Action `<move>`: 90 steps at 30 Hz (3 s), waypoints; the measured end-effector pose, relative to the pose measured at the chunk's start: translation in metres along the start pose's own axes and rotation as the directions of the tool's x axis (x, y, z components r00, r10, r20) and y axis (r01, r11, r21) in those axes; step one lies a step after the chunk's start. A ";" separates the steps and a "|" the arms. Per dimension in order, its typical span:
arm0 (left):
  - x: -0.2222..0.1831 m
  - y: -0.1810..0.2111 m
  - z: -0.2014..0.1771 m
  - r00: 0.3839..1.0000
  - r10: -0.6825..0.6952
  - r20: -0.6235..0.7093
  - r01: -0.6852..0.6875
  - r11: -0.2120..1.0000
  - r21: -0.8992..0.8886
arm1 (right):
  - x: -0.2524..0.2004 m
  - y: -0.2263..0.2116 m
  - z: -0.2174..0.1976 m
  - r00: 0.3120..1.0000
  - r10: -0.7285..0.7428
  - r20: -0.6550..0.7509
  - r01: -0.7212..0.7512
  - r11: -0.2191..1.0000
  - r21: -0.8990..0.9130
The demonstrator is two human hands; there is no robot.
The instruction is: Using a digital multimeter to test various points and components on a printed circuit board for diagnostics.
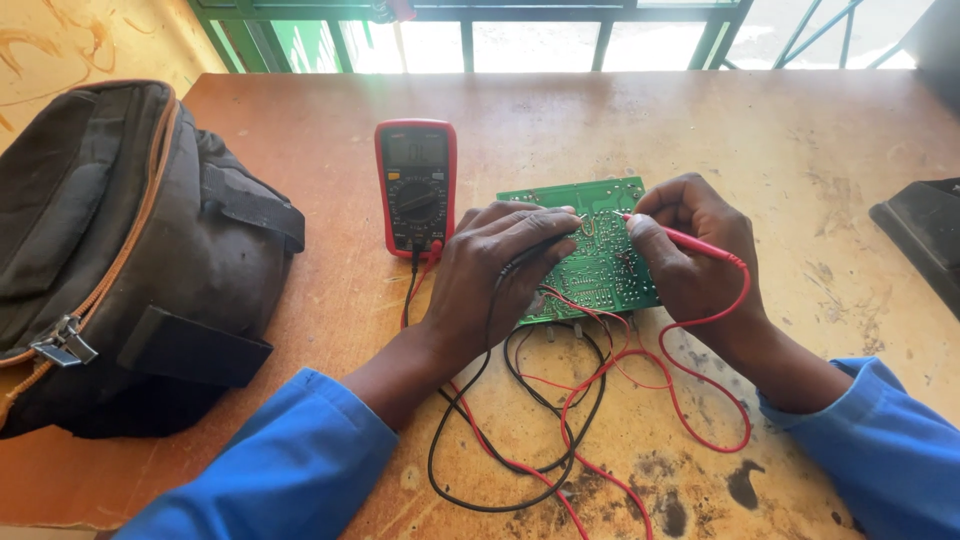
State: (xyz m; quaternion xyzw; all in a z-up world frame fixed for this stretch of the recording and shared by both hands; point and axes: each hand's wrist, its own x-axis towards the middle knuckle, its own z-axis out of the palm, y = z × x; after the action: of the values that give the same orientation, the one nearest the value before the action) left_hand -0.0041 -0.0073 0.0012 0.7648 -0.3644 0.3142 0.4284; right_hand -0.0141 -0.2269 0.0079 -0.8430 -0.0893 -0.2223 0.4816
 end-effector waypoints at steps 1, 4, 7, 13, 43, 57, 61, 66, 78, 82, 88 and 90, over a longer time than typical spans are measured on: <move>0.000 0.000 0.003 1.000 0.001 0.003 -0.001 1.000 0.001 | 0.000 0.001 0.000 1.000 0.001 -0.002 -0.001 1.000 0.002; 0.001 -0.001 0.007 1.000 0.007 -0.005 -0.007 1.000 0.015 | 0.001 0.002 0.000 1.000 -0.001 0.000 0.001 1.000 -0.007; 0.005 -0.004 0.009 0.999 0.010 0.045 -0.010 1.000 0.018 | 0.001 0.001 0.000 1.000 0.003 0.011 -0.003 1.000 0.003; 0.011 -0.014 0.012 0.997 0.002 0.071 0.000 1.000 -0.022 | 0.002 0.002 0.003 1.000 0.025 0.009 -0.025 1.000 0.003; 0.014 -0.006 0.007 0.997 -0.074 0.023 0.076 0.986 -0.146 | -0.002 0.011 0.005 0.991 0.131 -0.004 -0.127 0.972 0.198; 0.003 -0.015 0.015 1.000 -0.001 -0.012 -0.002 0.979 -0.203 | -0.001 0.021 0.003 1.000 -0.010 0.029 0.004 0.981 0.194; 0.007 -0.017 0.016 0.999 0.026 -0.026 -0.031 0.975 -0.220 | 0.003 0.020 0.000 0.999 -0.046 0.028 0.040 0.978 0.203; 0.002 -0.019 0.015 0.998 -0.056 0.013 0.057 0.965 -0.256 | 0.000 0.015 -0.001 0.996 -0.072 0.044 0.061 0.977 0.203; 0.008 -0.015 0.001 0.994 -0.081 0.079 0.099 0.962 -0.255 | 0.001 0.019 0.003 0.998 -0.056 0.025 0.048 0.968 0.245; 0.008 -0.012 -0.002 0.989 -0.099 0.108 0.124 0.959 -0.256 | -0.004 0.015 0.002 1.000 -0.015 0.006 0.012 0.964 0.266; 0.009 -0.007 -0.006 0.980 -0.143 0.138 0.175 0.952 -0.251 | 0.001 0.012 0.000 1.000 -0.014 0.019 0.010 0.984 0.180; 0.009 -0.005 -0.007 0.978 -0.159 0.136 0.189 0.951 -0.245 | 0.005 0.020 0.003 1.000 0.010 0.022 -0.014 0.974 0.225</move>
State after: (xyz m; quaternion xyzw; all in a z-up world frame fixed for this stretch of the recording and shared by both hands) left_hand 0.0040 -0.0024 0.0092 0.7488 -0.3571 0.1808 0.5283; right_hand -0.0016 -0.2346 -0.0066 -0.7858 -0.1138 -0.1990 0.5744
